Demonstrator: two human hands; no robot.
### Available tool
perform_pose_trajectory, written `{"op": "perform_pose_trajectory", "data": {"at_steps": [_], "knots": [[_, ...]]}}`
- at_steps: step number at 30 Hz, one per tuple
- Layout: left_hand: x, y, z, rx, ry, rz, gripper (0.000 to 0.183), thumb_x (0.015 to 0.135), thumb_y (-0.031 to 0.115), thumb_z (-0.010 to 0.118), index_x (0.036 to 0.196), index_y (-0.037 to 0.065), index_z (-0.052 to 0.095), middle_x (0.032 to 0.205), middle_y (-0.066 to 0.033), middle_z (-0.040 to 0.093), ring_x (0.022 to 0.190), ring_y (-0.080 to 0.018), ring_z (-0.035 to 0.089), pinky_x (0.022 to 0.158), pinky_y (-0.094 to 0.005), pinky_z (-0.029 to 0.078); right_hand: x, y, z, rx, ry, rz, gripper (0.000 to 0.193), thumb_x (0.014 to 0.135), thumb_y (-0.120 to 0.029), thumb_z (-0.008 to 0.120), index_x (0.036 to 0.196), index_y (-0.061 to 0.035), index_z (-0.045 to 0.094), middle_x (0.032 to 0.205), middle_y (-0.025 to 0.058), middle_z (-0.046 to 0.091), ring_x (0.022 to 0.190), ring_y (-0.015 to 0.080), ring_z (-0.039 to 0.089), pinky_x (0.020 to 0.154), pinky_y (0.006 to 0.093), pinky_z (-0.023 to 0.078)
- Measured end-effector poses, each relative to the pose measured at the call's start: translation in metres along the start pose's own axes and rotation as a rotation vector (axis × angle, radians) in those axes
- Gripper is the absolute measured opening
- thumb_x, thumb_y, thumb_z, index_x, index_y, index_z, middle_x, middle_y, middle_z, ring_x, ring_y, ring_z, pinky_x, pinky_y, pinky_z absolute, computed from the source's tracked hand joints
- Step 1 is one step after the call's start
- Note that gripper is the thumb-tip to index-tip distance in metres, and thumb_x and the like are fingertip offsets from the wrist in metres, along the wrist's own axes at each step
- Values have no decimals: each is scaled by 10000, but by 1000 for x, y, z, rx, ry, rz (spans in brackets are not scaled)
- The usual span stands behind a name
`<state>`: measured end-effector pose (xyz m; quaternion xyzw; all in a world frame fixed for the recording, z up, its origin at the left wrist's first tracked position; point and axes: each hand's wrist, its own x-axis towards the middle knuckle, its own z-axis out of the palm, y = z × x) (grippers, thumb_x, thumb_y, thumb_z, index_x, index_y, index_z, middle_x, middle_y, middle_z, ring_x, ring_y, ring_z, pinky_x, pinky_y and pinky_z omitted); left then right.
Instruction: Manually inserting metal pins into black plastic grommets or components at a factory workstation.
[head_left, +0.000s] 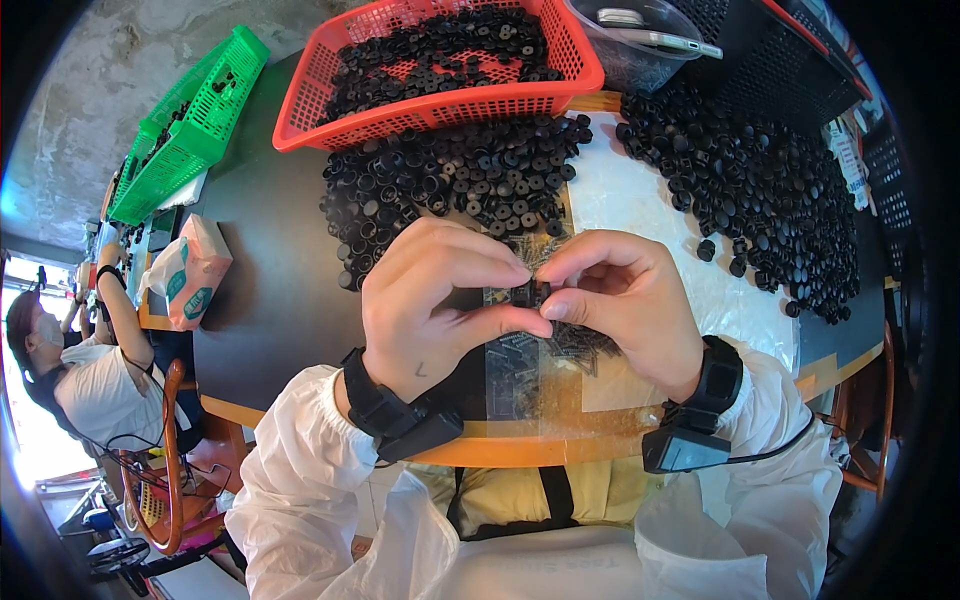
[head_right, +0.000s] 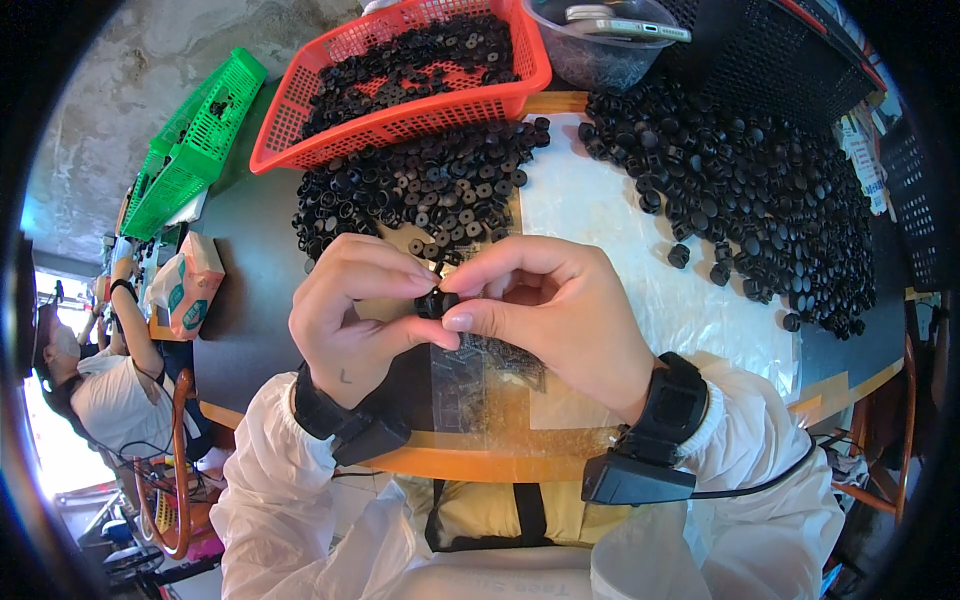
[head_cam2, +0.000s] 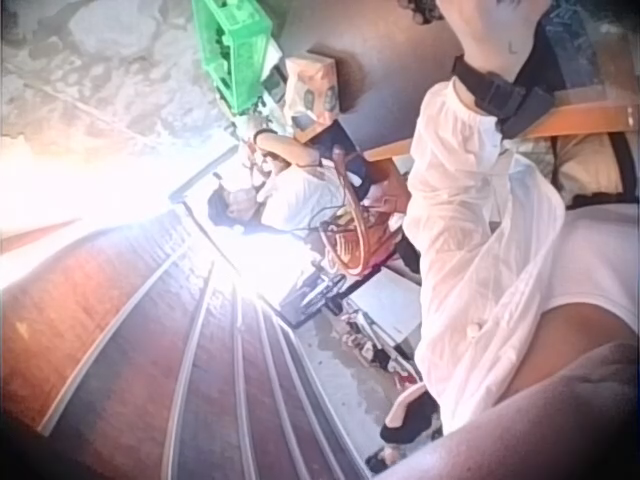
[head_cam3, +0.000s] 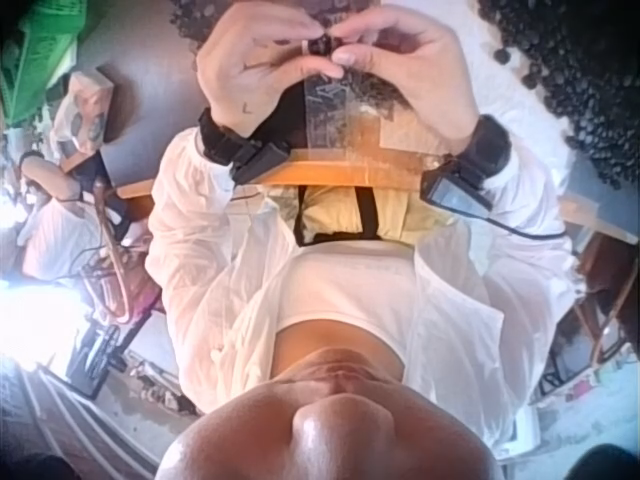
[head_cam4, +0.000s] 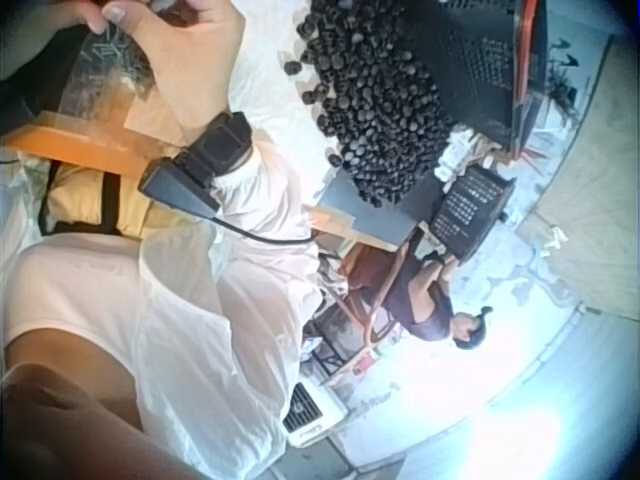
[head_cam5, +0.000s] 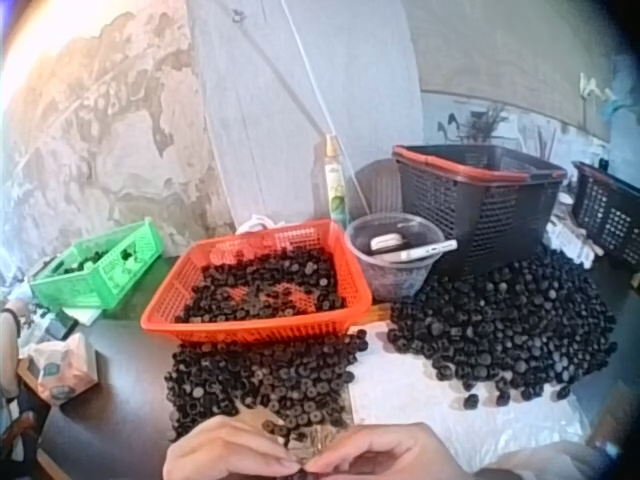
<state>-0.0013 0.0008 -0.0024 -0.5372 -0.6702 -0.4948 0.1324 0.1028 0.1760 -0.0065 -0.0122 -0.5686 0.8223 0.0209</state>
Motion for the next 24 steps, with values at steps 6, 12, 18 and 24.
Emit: {"op": "perform_pose_trajectory", "data": {"at_steps": [6,12,18,24], "knots": [[0,-4,-2,92,-2,120,447,528,357,849,848,90,688,844,-25,601,797,-185,577,684,-290,448,3,-6,2,54,-73,83,273,800,30,719,1067,18,660,952,35,628,894,95,605,811,225,504],[3,5,-3,68,-11,77,404,497,339,820,850,156,743,786,36,510,742,-171,511,638,-290,421,4,-10,-6,-86,-234,53,330,751,53,736,1074,13,682,982,52,631,896,122,605,797,237,496],[4,9,-3,31,-101,144,421,496,298,821,882,149,744,813,29,558,748,-179,533,656,-299,444,0,-13,-4,-271,-199,-60,262,690,79,744,942,9,733,905,67,654,839,147,621,743,262,500],[2,16,-7,73,-91,169,449,479,246,832,897,117,732,813,21,595,741,-182,563,681,-302,472,1,-9,-2,-309,-202,-145,252,683,93,729,921,13,729,868,70,657,803,142,625,696,263,500]]}}
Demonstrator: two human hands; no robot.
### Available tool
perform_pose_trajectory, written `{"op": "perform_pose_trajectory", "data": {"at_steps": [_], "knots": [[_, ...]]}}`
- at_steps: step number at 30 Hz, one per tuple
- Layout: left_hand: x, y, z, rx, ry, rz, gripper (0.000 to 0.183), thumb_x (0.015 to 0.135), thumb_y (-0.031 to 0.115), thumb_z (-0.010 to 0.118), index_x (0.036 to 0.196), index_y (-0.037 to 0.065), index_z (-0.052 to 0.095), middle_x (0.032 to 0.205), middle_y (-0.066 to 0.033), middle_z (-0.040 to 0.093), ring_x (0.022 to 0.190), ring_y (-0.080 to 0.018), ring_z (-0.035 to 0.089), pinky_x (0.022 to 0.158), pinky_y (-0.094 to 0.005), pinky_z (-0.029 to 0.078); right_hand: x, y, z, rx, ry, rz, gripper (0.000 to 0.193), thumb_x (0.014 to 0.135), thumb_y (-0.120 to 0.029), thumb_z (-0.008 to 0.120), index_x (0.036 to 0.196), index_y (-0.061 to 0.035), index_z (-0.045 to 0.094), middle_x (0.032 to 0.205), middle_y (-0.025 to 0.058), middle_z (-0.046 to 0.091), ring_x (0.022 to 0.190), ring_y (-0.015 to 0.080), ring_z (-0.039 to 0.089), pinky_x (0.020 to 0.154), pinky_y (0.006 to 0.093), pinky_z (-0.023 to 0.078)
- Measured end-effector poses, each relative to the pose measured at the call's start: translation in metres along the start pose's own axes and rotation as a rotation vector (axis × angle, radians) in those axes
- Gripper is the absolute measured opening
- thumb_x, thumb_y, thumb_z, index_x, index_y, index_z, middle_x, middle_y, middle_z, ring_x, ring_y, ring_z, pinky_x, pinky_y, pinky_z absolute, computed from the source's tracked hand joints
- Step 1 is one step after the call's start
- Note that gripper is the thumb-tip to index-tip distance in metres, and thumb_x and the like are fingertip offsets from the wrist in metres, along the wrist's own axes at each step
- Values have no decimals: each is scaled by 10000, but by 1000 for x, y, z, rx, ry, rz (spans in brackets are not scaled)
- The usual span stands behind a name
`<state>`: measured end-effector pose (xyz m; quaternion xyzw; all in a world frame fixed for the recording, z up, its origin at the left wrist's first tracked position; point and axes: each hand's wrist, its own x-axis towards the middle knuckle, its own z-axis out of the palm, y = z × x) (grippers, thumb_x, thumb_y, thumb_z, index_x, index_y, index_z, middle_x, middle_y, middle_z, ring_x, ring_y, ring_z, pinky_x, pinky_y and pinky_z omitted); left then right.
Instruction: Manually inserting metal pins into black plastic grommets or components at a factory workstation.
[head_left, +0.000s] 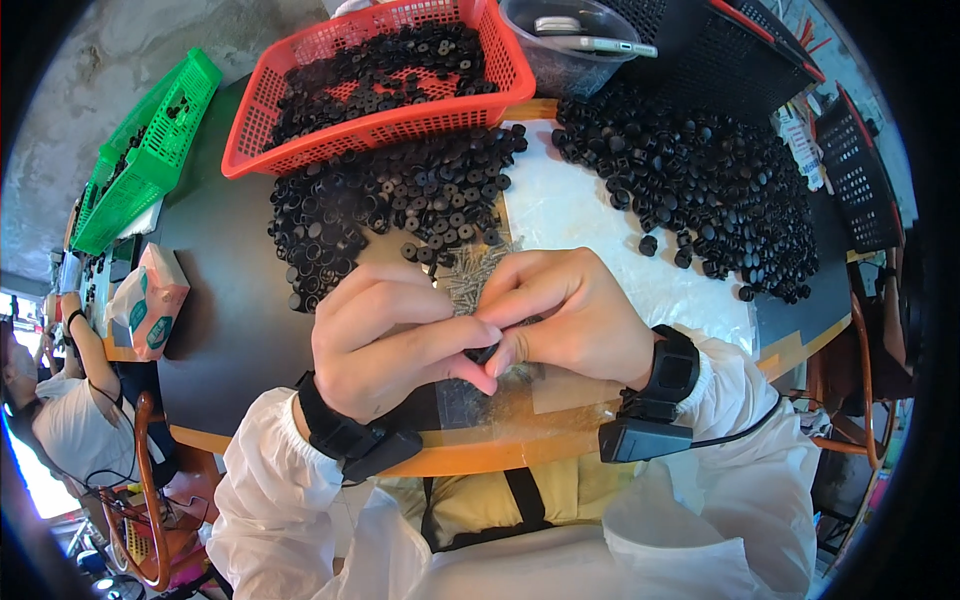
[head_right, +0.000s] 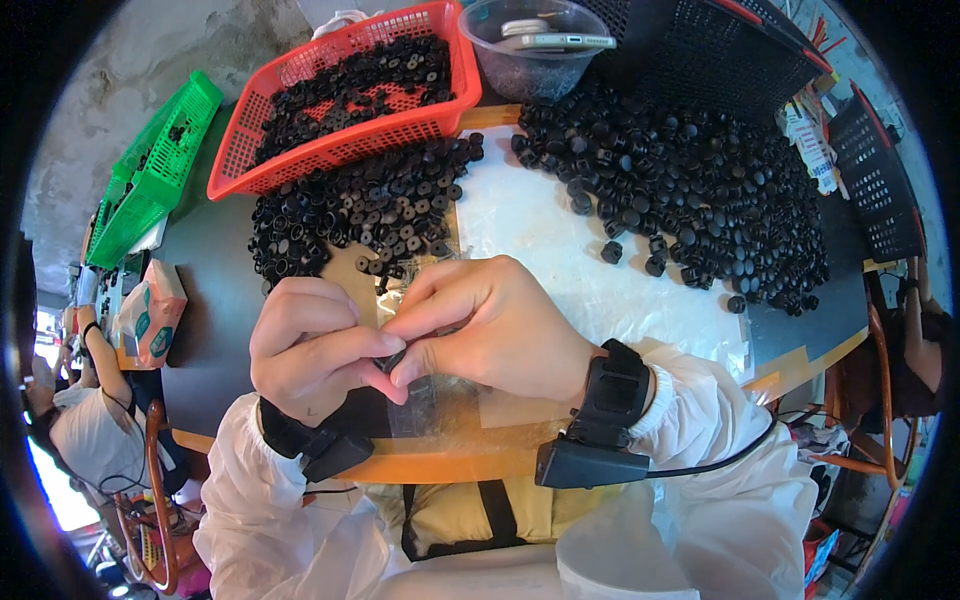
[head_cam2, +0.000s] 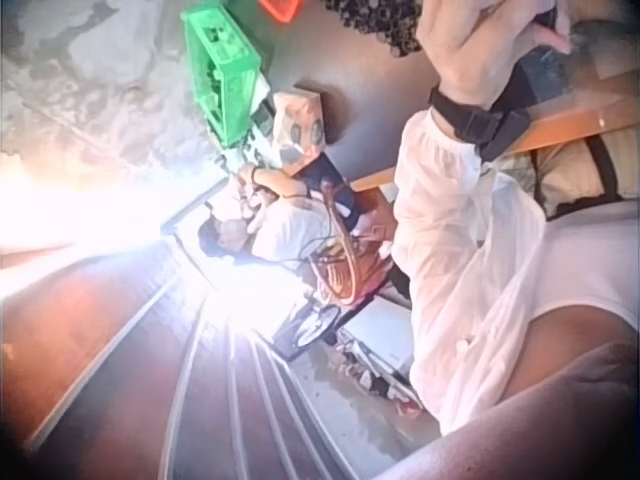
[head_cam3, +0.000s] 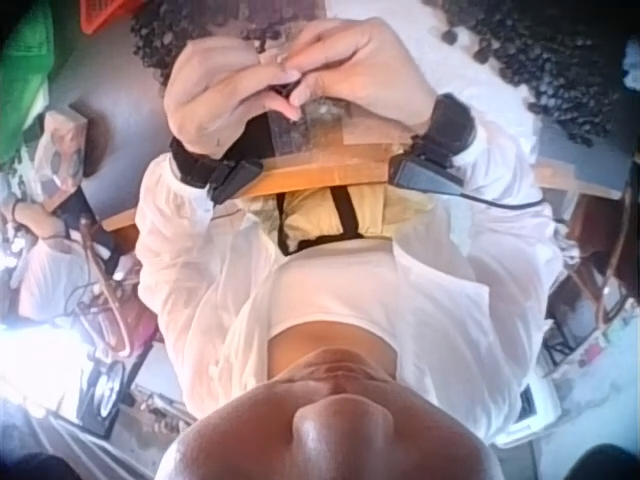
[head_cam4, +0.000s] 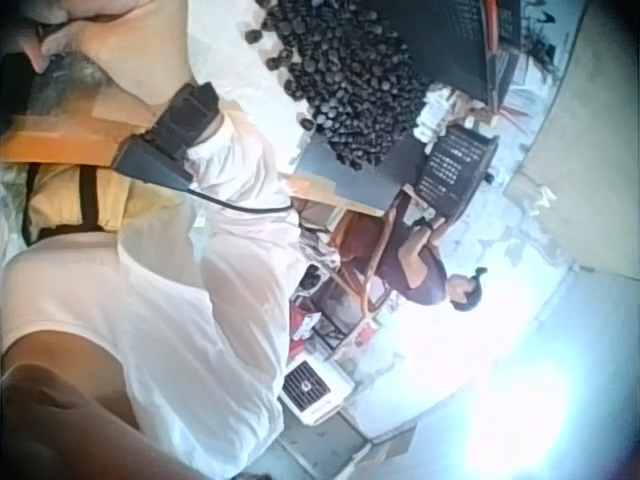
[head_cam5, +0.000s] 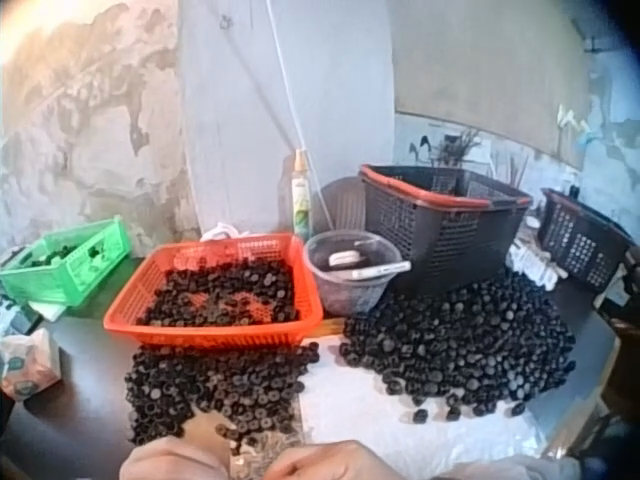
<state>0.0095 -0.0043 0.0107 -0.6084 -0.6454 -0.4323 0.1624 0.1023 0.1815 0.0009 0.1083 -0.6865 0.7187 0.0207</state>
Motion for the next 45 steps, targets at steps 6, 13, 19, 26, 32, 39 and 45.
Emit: {"op": "perform_pose_trajectory", "data": {"at_steps": [6,13,19,26,32,39,45], "knots": [[5,-19,-9,201,109,-24,433,561,233,843,951,107,705,845,-20,598,776,-231,577,696,-336,465,12,-11,-31,-1211,311,-482,295,645,-111,779,934,-89,727,900,14,635,851,255,557,731,346,488],[-4,-52,-15,396,116,-330,174,752,-13,690,908,66,693,904,-66,561,857,-225,557,766,-304,453,9,1,-83,-1715,499,-156,279,737,-89,703,1016,-76,700,944,41,591,942,245,524,870,370,428],[-1,-42,-14,175,-201,-165,212,685,5,728,860,122,702,874,-29,583,831,-233,568,745,-343,447,29,7,-57,-1405,296,-349,277,766,-112,698,1040,-79,680,956,45,594,970,257,529,888,378,429],[-2,-41,-15,292,-291,-89,186,683,139,779,850,135,698,847,8,581,829,-214,571,742,-350,451,39,18,-53,-1434,176,-318,203,760,-129,703,954,-78,668,891,37,606,928,249,546,876,368,434],[-6,-40,-3,267,-288,-150,129,699,152,764,802,131,689,833,13,575,811,-211,561,723,-351,453,34,25,-54,-1362,252,-351,187,751,-111,705,927,-70,656,906,50,640,911,263,567,864,377,441],[-9,-39,-4,308,-371,-185,137,740,137,711,831,118,610,881,-6,566,877,-219,554,772,-345,448,23,6,-37,-873,250,-100,254,770,-46,717,1016,-26,654,945,70,677,871,214,643,806,311,497],[-9,-37,-7,385,-390,-202,162,741,139,702,837,103,576,892,-29,558,904,-240,547,795,-348,445,18,6,-26,-207,118,49,201,849,10,643,1047,-14,616,1003,44,655,971,125,621,889,278,482]]}}
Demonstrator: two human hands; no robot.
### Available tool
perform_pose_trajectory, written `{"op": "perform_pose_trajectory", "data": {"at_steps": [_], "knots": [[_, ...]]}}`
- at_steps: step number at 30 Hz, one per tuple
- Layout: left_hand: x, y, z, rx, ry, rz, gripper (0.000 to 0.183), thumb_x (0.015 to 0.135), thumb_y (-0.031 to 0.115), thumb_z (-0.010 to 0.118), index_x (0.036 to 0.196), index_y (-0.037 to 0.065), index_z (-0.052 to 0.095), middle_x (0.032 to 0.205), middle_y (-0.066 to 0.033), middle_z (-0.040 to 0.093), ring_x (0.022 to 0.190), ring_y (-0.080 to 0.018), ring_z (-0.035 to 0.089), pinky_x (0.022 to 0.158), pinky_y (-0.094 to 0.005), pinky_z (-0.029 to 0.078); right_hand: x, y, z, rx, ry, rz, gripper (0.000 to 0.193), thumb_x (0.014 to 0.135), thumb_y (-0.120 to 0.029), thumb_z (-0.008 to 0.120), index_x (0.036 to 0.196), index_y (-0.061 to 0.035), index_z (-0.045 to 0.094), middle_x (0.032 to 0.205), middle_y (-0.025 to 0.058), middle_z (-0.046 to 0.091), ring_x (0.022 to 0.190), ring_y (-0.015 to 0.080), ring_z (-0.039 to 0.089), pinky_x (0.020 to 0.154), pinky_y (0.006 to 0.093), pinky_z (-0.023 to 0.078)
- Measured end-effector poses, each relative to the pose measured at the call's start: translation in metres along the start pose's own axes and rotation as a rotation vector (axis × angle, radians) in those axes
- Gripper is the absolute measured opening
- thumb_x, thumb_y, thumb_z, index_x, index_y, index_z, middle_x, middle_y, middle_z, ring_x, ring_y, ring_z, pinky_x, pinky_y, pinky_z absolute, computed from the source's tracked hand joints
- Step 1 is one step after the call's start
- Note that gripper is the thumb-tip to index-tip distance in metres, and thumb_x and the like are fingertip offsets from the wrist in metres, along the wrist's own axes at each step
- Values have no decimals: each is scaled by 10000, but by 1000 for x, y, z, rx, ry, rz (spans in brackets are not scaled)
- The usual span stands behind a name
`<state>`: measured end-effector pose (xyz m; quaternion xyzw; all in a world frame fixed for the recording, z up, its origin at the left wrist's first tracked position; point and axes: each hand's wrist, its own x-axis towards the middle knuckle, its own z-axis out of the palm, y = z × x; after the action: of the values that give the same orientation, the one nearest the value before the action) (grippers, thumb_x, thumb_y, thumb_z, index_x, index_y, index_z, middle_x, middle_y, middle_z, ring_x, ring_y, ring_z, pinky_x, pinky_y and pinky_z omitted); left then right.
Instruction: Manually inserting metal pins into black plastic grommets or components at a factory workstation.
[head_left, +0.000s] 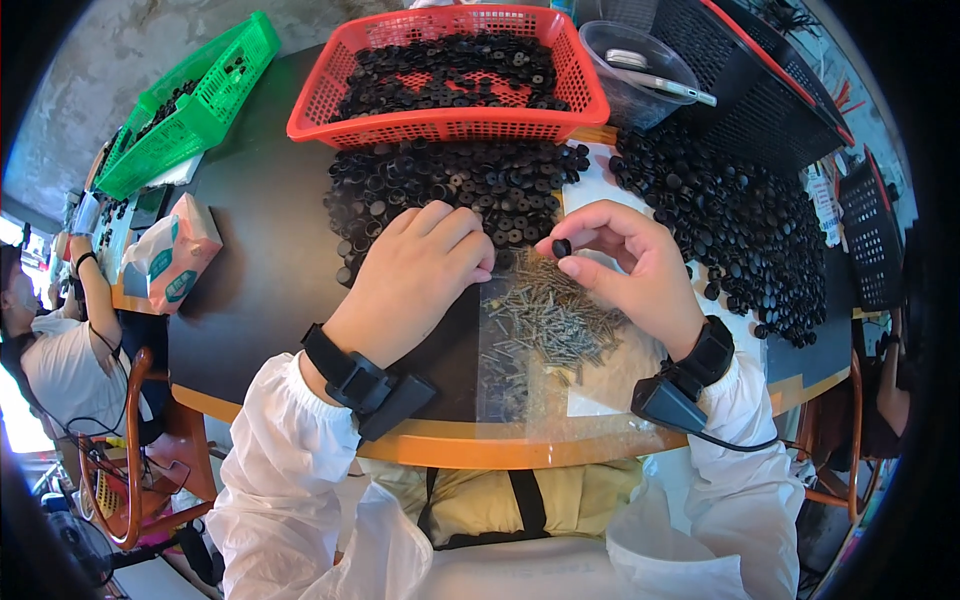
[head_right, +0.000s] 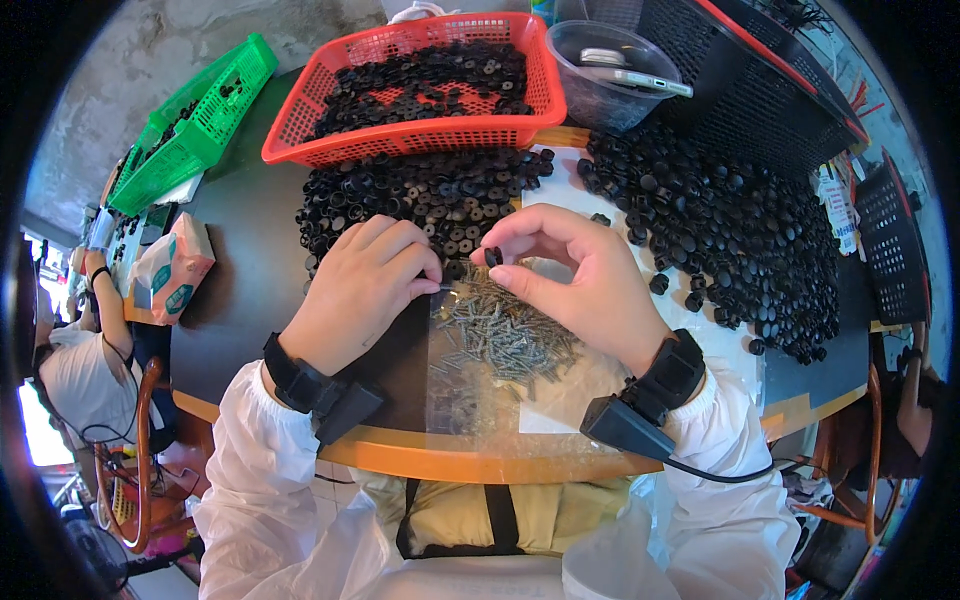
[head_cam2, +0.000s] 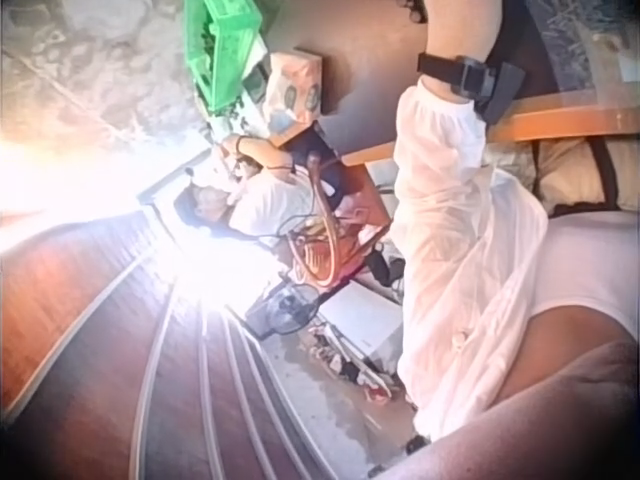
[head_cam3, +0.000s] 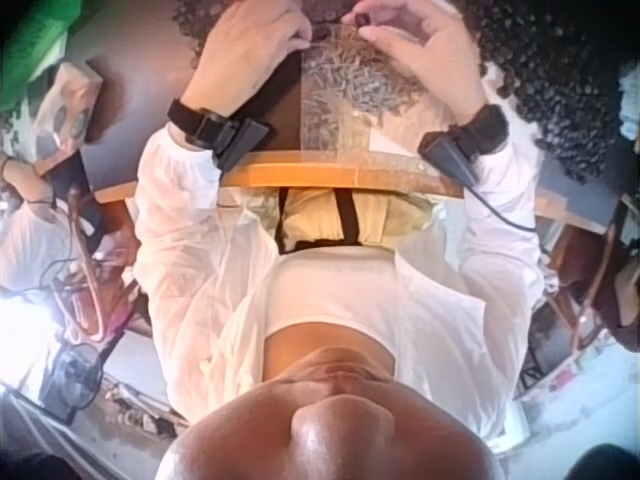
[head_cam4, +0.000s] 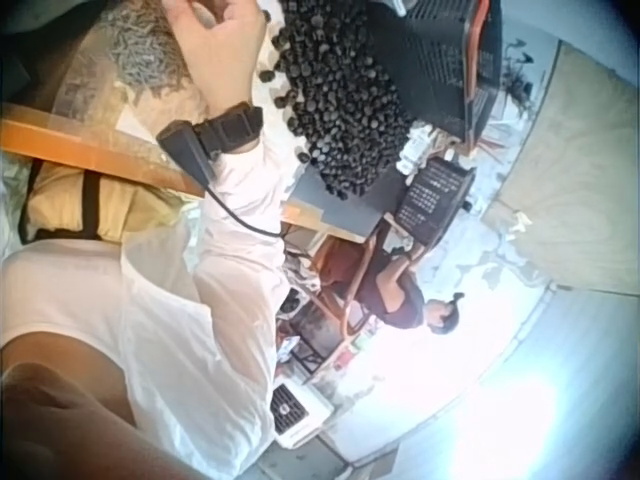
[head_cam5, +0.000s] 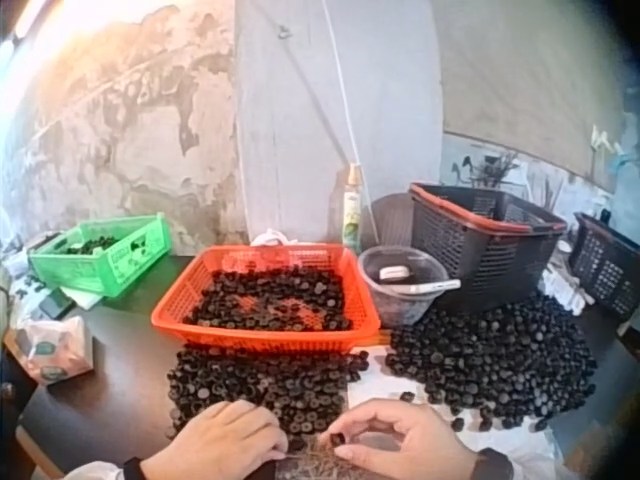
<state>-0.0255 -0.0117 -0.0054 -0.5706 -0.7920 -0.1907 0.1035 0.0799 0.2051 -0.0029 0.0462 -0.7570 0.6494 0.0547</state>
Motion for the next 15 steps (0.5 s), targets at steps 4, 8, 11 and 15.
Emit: {"op": "perform_pose_trajectory", "data": {"at_steps": [4,8,11,15], "knots": [[2,2,1,-73,50,3,158,749,110,696,845,88,572,890,-42,575,890,-257,554,790,-359,455,-3,-4,3,164,-41,14,242,873,31,591,1105,-27,560,1039,65,627,1010,143,617,903,286,473],[3,2,-4,-352,123,-44,172,773,42,693,903,55,581,864,-66,602,832,-274,584,744,-359,480,-3,-9,5,230,-47,38,249,884,29,571,1125,-29,553,1050,76,630,1022,150,620,898,285,474],[3,6,-5,-434,155,-83,214,783,16,699,979,41,618,855,-77,616,805,-257,603,714,-339,497,-2,-17,4,238,-65,149,248,891,22,560,1135,-22,540,1072,91,632,1036,159,620,910,286,469],[4,1,-2,-356,183,-28,240,785,-2,705,1020,41,679,859,-80,639,782,-215,626,696,-301,522,-2,-3,5,155,-59,36,276,903,12,547,1177,-16,542,1084,100,636,1039,145,613,924,280,462]]}}
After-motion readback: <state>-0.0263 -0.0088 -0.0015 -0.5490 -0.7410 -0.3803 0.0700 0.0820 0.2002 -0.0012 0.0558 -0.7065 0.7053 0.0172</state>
